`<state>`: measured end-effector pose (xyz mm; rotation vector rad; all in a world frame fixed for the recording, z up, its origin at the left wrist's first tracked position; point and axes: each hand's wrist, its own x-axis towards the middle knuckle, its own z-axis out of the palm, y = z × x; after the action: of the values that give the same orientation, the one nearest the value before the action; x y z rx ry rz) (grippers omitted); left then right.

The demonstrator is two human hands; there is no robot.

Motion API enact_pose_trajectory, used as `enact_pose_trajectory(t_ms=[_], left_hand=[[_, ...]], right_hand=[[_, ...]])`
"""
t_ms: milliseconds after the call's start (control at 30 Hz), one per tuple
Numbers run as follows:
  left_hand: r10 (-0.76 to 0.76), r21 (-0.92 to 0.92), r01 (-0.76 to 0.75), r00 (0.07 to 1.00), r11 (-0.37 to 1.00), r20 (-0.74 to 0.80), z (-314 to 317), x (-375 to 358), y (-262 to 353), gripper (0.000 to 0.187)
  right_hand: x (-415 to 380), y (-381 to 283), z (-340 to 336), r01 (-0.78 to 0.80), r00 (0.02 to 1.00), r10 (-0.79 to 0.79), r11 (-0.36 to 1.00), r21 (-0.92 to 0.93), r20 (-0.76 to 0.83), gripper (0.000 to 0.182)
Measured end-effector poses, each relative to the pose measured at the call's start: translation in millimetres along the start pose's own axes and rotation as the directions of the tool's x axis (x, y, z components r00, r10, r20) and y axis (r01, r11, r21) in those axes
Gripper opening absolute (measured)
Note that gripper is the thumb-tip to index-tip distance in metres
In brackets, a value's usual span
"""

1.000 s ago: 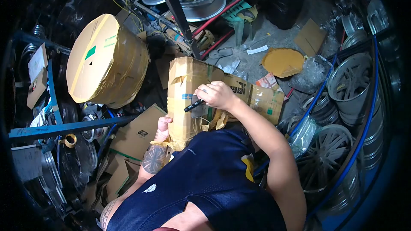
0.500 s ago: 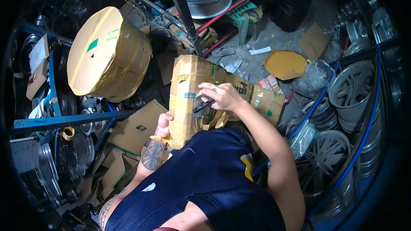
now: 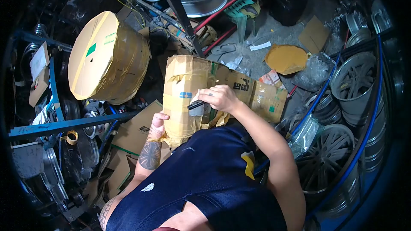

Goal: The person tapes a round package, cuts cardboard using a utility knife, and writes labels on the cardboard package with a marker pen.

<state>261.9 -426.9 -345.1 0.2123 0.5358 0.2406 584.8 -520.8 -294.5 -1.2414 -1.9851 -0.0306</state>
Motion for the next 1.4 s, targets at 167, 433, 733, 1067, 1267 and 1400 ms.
enact_pose_trajectory(t_ms=[167,433,733,1067,1267,1400], left_hand=[[-0.041,0.034,0.041,0.999,0.999,0.013,4.5,-0.1,8.3,0.08],[-0.066,0.044,0.066,0.998,0.997,-0.007,-7.7,4.7,13.7,0.081],[-0.11,0.073,0.109,0.994,0.991,0.004,-4.9,3.2,19.7,0.075],[-0.12,0.095,0.122,0.992,0.988,-0.027,-0.6,0.8,17.0,0.068],[-0.09,0.035,0.089,0.996,0.995,0.012,-6.8,-0.2,5.3,0.071],[-0.011,-0.069,0.011,1.0,0.998,0.011,-1.1,-2.6,-10.3,0.077]], right_hand=[[-6.2,8.5,-7.9,0.037,0.998,-0.036,0.999,-0.024,0.044,0.016],[-10.5,17.0,-29.2,0.181,0.974,-0.175,0.983,-0.027,0.141,0.011],[-3.5,33.2,-37.3,0.365,0.917,-0.349,0.93,-0.052,0.19,0.008],[14.1,38.5,-52.9,0.501,0.84,-0.48,0.865,-0.022,0.253,0.007],[-8.1,24.6,-47.7,-0.102,0.978,0.062,0.975,0.196,0.201,0.051],[-33.1,-35.4,-12.7,-0.718,0.553,0.792,0.293,0.631,0.261,0.017]])
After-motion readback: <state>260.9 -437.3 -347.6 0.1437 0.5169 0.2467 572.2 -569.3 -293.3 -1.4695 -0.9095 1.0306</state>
